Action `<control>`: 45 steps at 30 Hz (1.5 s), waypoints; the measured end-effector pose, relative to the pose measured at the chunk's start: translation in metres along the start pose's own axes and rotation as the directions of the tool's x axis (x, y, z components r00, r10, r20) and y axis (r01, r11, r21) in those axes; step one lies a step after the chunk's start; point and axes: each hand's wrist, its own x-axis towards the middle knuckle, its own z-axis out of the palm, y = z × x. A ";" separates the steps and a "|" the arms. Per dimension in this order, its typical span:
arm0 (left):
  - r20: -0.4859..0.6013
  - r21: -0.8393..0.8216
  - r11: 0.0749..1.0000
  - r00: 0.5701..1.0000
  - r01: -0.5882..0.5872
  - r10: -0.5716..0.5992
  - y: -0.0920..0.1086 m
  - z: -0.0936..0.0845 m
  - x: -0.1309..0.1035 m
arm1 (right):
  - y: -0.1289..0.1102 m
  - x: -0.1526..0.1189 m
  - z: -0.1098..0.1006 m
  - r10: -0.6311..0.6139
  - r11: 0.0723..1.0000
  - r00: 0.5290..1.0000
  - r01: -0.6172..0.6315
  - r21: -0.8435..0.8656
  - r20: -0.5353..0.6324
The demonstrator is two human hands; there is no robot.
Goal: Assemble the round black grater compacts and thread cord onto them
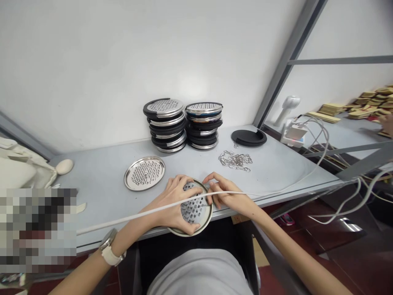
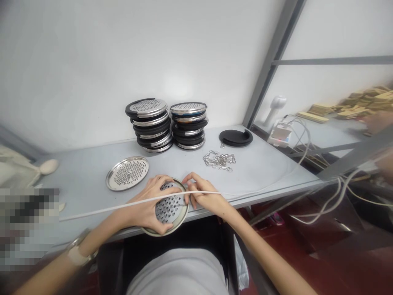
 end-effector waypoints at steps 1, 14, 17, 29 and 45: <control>0.000 0.005 1.000 1.000 0.001 -0.001 0.000 0.000 0.000 | 0.002 0.000 0.002 -0.001 1.000 1.000 0.001 0.000 -0.017; 0.033 0.002 1.000 0.999 -0.006 0.006 -0.001 -0.003 -0.001 | 0.005 -0.001 0.004 0.003 0.991 0.995 -0.016 -0.133 -0.103; 0.030 0.008 1.000 1.000 -0.007 0.006 -0.001 -0.003 -0.001 | 0.005 -0.001 0.003 0.006 0.990 0.995 -0.020 -0.141 -0.104; 0.069 0.003 1.000 0.998 0.005 -0.005 0.000 -0.006 -0.001 | 0.002 -0.001 0.003 0.025 0.992 0.996 -0.036 -0.119 -0.091; 0.080 -0.006 1.000 0.997 -0.019 0.019 -0.006 -0.001 -0.001 | 0.005 -0.004 0.002 0.019 0.999 0.999 -0.020 -0.041 -0.037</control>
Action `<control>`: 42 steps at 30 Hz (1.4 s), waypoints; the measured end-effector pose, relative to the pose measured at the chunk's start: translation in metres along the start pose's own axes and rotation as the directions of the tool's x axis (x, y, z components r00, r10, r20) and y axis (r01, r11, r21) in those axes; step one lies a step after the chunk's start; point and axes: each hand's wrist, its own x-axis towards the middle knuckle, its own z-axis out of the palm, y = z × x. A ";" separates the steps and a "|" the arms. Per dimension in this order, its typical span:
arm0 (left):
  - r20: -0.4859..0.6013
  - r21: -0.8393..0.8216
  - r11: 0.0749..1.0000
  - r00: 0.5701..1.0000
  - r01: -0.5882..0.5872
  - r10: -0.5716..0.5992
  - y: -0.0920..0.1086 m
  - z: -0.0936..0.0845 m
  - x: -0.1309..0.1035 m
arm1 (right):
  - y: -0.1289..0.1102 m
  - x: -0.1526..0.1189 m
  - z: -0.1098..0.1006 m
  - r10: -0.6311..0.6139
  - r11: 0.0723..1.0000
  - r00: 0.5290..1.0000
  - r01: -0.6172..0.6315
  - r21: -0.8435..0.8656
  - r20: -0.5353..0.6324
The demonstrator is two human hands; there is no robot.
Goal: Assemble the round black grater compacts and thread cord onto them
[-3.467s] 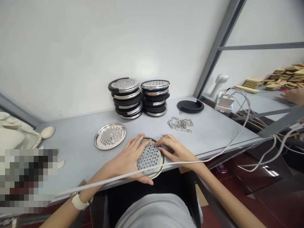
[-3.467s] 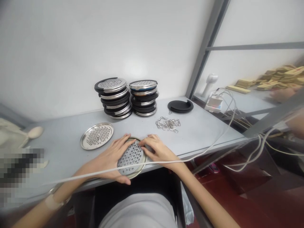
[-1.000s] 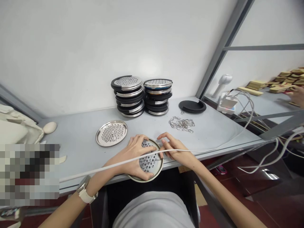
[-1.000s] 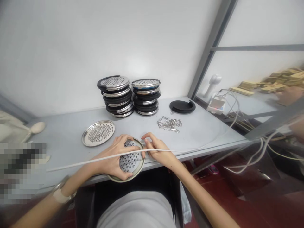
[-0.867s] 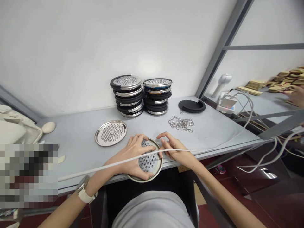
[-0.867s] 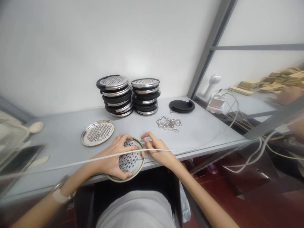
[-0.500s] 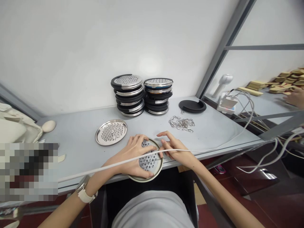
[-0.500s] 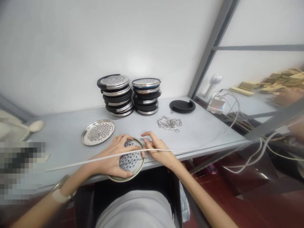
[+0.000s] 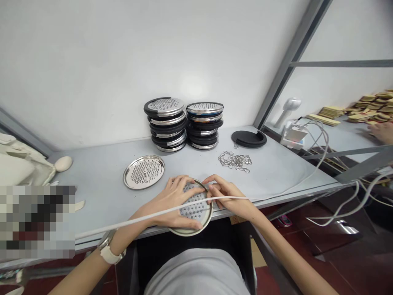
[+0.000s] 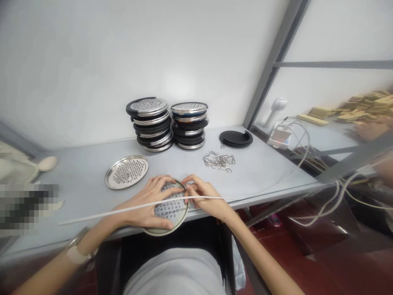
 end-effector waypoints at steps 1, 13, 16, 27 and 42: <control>-0.002 -0.002 1.000 1.000 0.005 -0.005 0.000 -0.001 0.000 | 0.000 0.000 0.000 -0.005 1.000 1.000 0.005 -0.010 -0.006; -0.378 0.046 0.942 0.878 0.333 -0.292 -0.038 -0.033 -0.047 | 0.005 0.001 0.009 -0.235 0.888 0.961 0.149 -0.436 -0.150; -0.419 0.164 0.898 0.853 0.408 -0.311 -0.055 -0.036 -0.063 | 0.005 0.001 0.018 -0.282 0.845 0.940 0.148 -0.513 -0.193; -0.269 0.147 0.911 0.902 0.384 -0.337 -0.077 -0.036 -0.094 | -0.004 -0.011 0.015 -0.274 0.840 0.962 0.245 -0.484 0.011; -0.327 0.175 0.932 0.911 0.318 -0.250 -0.083 -0.029 -0.093 | 0.009 -0.004 0.017 -0.267 0.877 0.962 0.217 -0.429 -0.060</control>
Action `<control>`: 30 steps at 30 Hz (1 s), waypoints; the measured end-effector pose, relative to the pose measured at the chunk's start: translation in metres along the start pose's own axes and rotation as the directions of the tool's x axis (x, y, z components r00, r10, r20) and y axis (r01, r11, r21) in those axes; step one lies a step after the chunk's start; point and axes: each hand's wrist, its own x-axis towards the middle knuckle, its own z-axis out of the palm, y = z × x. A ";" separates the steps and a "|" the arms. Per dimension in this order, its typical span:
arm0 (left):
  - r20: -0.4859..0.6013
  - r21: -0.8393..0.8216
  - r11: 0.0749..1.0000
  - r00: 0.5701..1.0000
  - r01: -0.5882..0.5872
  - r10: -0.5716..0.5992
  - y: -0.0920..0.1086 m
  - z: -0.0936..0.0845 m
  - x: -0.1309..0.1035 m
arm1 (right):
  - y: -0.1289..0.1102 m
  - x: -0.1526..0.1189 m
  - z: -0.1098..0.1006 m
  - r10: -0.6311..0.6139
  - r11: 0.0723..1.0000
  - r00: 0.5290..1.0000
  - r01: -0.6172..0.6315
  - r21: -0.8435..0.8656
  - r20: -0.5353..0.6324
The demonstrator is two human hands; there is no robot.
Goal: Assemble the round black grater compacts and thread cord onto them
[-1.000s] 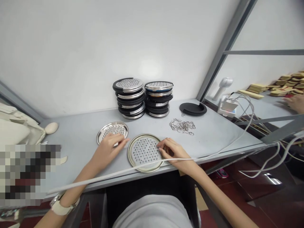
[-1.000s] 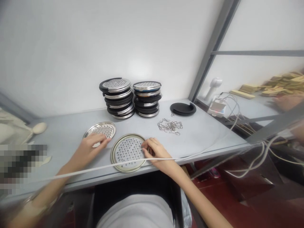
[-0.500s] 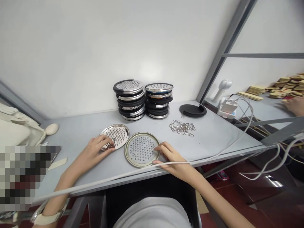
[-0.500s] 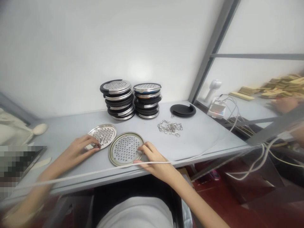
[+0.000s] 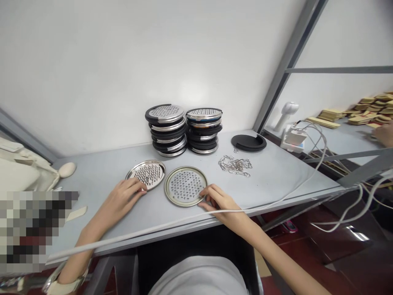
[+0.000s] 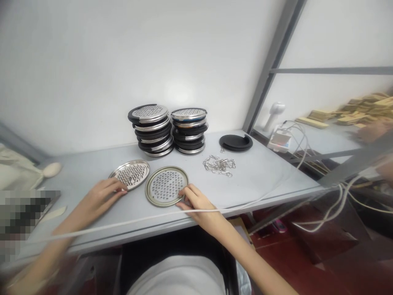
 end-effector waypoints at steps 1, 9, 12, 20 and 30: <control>-0.059 0.020 0.999 0.998 0.026 -0.024 0.001 -0.001 0.001 | -0.002 0.000 -0.001 0.005 1.000 1.000 -0.005 -0.003 0.009; -0.469 -0.396 0.898 0.798 0.194 -0.379 0.023 -0.027 0.003 | -0.018 -0.003 0.005 -0.015 0.999 0.991 0.011 -0.030 -0.134; -0.398 -0.739 0.664 0.725 0.110 -0.562 0.035 -0.039 0.009 | -0.025 0.001 0.011 -0.055 0.998 0.994 0.056 0.001 -0.095; 0.069 -0.996 0.000 0.785 0.087 -0.616 0.073 -0.006 0.040 | -0.034 0.042 0.002 0.082 0.919 0.987 -0.021 0.394 -0.141; 0.204 -0.979 -0.136 0.793 0.154 -0.575 0.073 0.024 0.046 | -0.002 0.054 -0.002 0.133 0.978 0.940 -0.074 0.194 -0.314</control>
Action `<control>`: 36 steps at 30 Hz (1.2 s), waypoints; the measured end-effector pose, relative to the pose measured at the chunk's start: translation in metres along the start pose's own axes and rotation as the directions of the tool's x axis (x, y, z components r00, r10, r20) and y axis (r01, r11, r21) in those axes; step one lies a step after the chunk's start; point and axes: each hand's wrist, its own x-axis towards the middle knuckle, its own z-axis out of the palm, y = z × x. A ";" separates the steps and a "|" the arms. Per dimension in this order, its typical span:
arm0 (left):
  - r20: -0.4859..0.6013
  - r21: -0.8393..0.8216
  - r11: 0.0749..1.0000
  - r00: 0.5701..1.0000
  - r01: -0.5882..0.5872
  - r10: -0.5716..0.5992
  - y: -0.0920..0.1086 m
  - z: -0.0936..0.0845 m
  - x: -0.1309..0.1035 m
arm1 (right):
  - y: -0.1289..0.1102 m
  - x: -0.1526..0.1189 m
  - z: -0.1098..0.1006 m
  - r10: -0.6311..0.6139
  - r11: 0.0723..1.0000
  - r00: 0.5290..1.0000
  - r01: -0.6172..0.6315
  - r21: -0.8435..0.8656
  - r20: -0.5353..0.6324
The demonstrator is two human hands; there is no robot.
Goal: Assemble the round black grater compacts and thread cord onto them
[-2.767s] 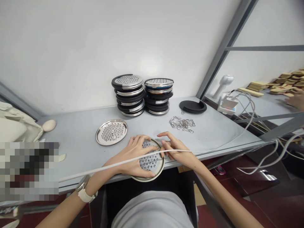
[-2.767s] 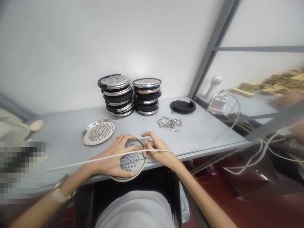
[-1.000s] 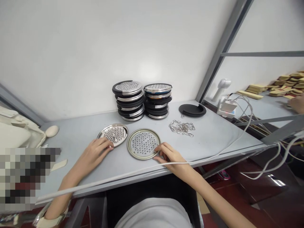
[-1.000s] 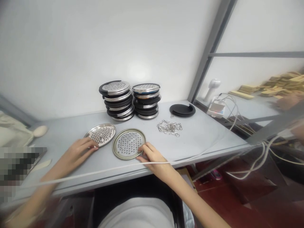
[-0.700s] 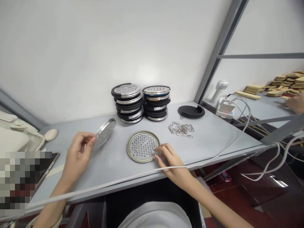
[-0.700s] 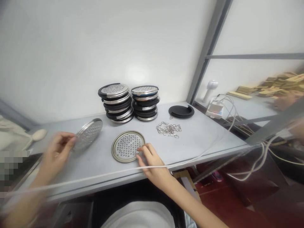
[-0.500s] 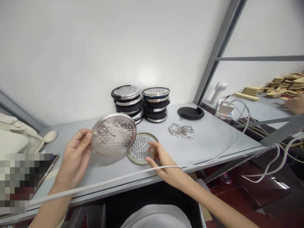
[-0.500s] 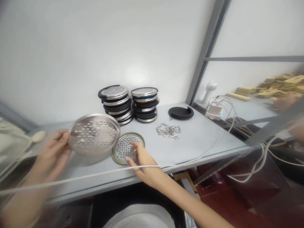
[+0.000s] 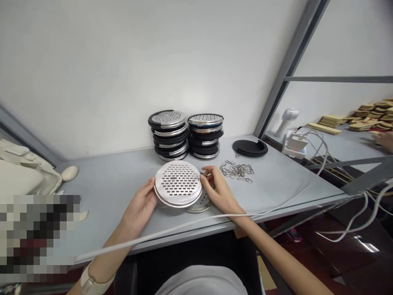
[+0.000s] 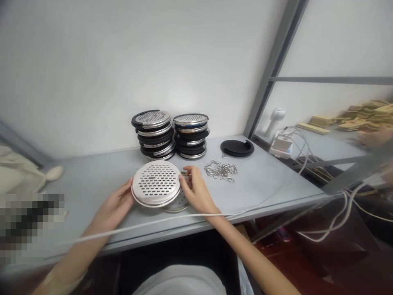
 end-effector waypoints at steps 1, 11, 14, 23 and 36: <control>0.013 0.040 0.999 1.000 0.005 -0.006 -0.002 -0.001 0.001 | 0.002 0.000 0.000 0.019 0.999 1.000 -0.019 0.041 0.022; 0.152 0.518 0.839 0.983 -0.168 0.104 -0.023 0.003 -0.004 | 0.021 0.011 -0.021 0.068 0.983 0.996 -0.077 -0.166 -0.054; 0.165 0.645 0.727 0.972 -0.235 0.168 -0.029 -0.001 -0.005 | 0.022 0.009 -0.021 0.051 0.974 0.999 -0.054 -0.220 -0.016; 0.233 0.801 0.494 0.936 -0.338 0.263 -0.036 -0.006 -0.008 | 0.025 0.007 -0.017 -0.001 0.960 1.000 -0.001 -0.281 -0.005; 0.354 0.817 0.378 0.896 -0.435 0.267 -0.034 -0.003 -0.011 | 0.031 0.007 -0.016 0.003 0.937 0.999 -0.016 -0.348 -0.038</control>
